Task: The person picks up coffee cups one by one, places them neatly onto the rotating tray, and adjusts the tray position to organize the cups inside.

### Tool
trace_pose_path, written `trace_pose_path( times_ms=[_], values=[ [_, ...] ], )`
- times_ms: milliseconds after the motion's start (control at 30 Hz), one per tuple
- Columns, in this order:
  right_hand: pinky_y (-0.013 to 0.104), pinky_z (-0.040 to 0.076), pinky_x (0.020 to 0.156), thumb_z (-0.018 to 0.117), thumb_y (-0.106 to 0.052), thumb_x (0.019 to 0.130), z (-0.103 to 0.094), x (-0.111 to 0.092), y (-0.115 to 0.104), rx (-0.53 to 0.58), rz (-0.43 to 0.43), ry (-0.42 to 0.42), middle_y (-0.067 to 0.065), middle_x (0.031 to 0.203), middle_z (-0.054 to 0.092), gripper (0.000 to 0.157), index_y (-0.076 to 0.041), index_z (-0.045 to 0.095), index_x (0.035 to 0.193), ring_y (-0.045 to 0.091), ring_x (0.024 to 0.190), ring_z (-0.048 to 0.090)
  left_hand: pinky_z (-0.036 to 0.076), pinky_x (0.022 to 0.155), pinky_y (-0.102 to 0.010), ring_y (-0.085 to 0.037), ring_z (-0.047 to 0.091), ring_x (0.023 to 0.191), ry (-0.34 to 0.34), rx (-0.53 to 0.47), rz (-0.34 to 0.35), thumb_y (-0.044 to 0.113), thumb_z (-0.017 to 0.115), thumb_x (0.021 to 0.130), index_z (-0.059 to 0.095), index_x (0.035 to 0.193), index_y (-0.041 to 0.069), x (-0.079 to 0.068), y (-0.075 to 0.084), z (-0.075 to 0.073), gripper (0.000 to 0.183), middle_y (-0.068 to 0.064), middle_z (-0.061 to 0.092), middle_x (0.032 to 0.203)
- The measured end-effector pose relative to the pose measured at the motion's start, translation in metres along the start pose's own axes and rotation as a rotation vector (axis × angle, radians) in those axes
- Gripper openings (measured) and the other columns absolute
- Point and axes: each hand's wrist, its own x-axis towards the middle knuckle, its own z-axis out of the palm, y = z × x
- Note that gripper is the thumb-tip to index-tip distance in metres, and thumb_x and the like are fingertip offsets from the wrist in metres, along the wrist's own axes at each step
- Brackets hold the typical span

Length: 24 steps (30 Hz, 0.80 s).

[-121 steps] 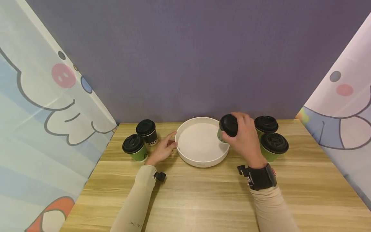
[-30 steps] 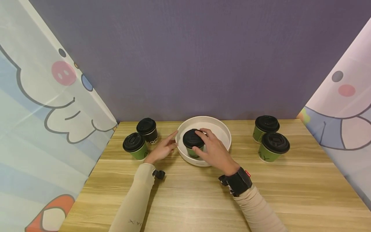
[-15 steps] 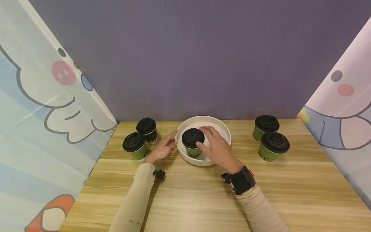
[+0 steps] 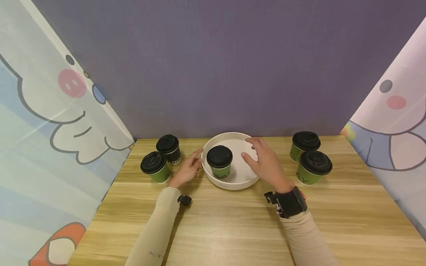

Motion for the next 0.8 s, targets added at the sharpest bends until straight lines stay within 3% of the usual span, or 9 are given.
trace_pose_path(
  times_ms=[200,433,567,667,800],
  values=[
    [0.058,0.052,0.092,0.062,-0.022,0.103,-0.02,-0.002,0.007,-0.009,0.029,0.023,0.021,0.135,0.053,0.043,-0.001,0.054,0.14,0.042,0.116,0.061,0.055,0.094,-0.047,-0.029,0.07,0.107,0.057,-0.007,0.001,0.023,0.049,0.11,0.045,0.155,0.02,0.002,-0.002,0.005,0.045,-0.017,0.07,0.123],
    [0.059,0.05,0.092,0.065,-0.018,0.101,-0.041,-0.006,0.021,-0.035,0.04,0.119,0.023,0.132,0.055,0.04,0.001,0.058,0.136,0.041,0.113,0.059,0.057,0.089,-0.044,-0.029,0.071,0.102,0.081,-0.01,0.021,0.021,0.05,0.109,0.048,0.149,0.014,0.003,-0.003,0.006,0.04,-0.02,0.068,0.123],
    [0.059,0.047,0.092,0.065,-0.017,0.102,-0.054,-0.011,0.027,-0.026,0.066,0.154,0.025,0.134,0.053,0.041,0.0,0.057,0.138,0.043,0.114,0.057,0.056,0.092,-0.046,-0.03,0.071,0.106,0.036,-0.003,0.02,0.022,0.047,0.11,0.045,0.151,0.015,0.002,-0.003,0.003,0.041,-0.02,0.067,0.129],
    [0.059,0.044,0.094,0.063,-0.019,0.103,-0.064,-0.015,0.032,-0.005,0.082,0.162,0.027,0.135,0.051,0.043,0.001,0.055,0.14,0.045,0.115,0.054,0.052,0.103,-0.05,-0.033,0.067,0.119,-0.031,0.01,0.014,0.025,0.046,0.11,0.039,0.156,0.016,0.002,-0.003,0.001,0.047,-0.02,0.063,0.138],
    [0.05,0.039,0.097,0.059,-0.023,0.105,-0.075,-0.021,0.039,0.002,0.123,0.175,0.028,0.134,0.05,0.045,0.002,0.053,0.142,0.043,0.117,0.05,0.042,0.116,-0.051,-0.034,0.058,0.134,-0.129,0.008,0.02,0.029,0.054,0.105,0.027,0.162,0.016,0.002,-0.003,-0.003,0.064,-0.018,0.054,0.151]
  ],
)
